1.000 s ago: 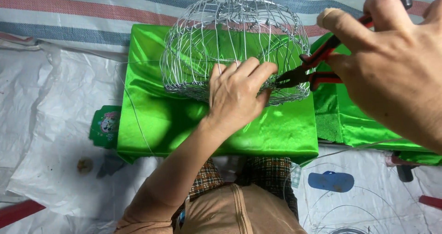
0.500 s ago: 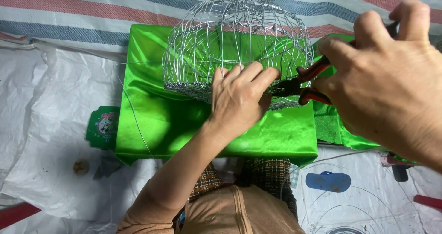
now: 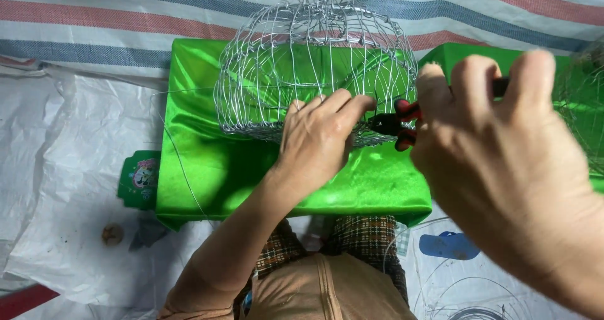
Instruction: Using pliers to cut and bend wire ends on a wire mesh cage to finish and detail the structure.
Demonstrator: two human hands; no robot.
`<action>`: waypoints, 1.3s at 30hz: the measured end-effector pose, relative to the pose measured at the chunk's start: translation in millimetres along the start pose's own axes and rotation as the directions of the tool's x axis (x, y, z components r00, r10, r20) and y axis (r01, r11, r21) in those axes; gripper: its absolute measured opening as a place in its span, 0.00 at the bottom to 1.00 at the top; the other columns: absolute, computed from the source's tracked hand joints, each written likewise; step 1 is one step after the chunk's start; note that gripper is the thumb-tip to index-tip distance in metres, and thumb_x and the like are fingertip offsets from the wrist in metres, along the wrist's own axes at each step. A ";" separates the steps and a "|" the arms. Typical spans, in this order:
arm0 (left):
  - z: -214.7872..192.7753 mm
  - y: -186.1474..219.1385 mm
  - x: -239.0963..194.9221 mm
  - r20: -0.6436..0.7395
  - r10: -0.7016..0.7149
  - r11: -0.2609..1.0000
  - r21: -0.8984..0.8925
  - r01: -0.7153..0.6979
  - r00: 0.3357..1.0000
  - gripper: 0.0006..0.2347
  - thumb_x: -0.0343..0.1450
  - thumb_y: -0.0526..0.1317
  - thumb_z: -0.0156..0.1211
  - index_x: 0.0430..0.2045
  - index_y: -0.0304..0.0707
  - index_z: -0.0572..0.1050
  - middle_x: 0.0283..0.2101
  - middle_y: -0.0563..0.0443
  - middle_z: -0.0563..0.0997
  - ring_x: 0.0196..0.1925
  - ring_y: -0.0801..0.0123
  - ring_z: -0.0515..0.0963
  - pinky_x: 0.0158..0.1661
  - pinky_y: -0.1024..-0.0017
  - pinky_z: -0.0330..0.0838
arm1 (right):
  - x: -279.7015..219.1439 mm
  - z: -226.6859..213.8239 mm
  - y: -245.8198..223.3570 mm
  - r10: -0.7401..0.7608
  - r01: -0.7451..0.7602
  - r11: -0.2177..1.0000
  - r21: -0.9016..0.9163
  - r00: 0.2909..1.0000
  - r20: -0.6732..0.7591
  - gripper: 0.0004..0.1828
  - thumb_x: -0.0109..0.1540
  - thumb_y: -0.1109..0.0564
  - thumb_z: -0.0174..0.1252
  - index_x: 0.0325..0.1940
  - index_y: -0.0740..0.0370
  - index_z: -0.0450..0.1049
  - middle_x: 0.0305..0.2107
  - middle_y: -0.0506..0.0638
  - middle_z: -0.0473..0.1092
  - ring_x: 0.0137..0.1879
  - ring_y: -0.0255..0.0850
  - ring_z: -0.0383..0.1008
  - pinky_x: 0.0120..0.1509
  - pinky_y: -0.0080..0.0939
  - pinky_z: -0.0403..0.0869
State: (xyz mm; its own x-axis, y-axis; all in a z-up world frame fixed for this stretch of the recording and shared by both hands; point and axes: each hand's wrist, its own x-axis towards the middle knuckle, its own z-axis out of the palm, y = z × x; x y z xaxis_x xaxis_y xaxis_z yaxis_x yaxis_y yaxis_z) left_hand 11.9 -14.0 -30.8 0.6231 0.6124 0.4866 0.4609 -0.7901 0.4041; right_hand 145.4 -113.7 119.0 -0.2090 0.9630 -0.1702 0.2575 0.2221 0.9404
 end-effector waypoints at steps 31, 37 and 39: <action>3.9 -26.5 13.7 0.120 0.120 0.970 -0.225 -0.091 0.986 0.37 0.59 0.13 0.47 0.61 0.53 0.58 0.41 0.52 0.85 0.29 0.65 0.80 0.24 0.75 0.80 | -64.7 98.8 -116.9 0.380 0.231 -0.675 0.701 0.923 0.062 0.19 0.52 0.65 0.59 0.48 0.69 0.76 0.72 0.64 0.59 0.77 0.58 0.60 0.80 0.61 0.60; -27.8 -10.6 13.5 0.002 0.227 0.957 -0.186 -0.222 0.974 0.25 0.71 0.19 0.50 0.61 0.48 0.65 0.55 0.52 0.70 0.44 0.66 0.71 0.52 0.70 0.74 | -70.0 93.1 -192.3 0.319 0.267 -0.929 0.257 0.929 0.188 0.26 0.52 0.69 0.60 0.55 0.69 0.77 0.67 0.66 0.65 0.68 0.56 0.70 0.70 0.55 0.70; -36.6 -11.5 16.1 -0.031 0.159 0.937 -0.309 -0.161 0.987 0.26 0.65 0.15 0.43 0.56 0.40 0.68 0.52 0.47 0.66 0.54 0.59 0.75 0.63 0.62 0.72 | -72.0 98.4 -209.5 0.240 0.211 -0.969 0.130 0.931 0.276 0.27 0.53 0.72 0.58 0.57 0.69 0.76 0.68 0.65 0.65 0.70 0.55 0.69 0.69 0.53 0.71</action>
State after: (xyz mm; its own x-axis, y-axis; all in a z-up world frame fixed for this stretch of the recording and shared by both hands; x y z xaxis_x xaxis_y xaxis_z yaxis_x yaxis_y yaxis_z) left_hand -6.5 5.9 0.8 0.6685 0.4791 0.5689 0.1361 -0.8308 0.5397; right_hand 199.3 -214.6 -94.8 0.1280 0.9917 -0.0138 -0.1709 0.0083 -0.9852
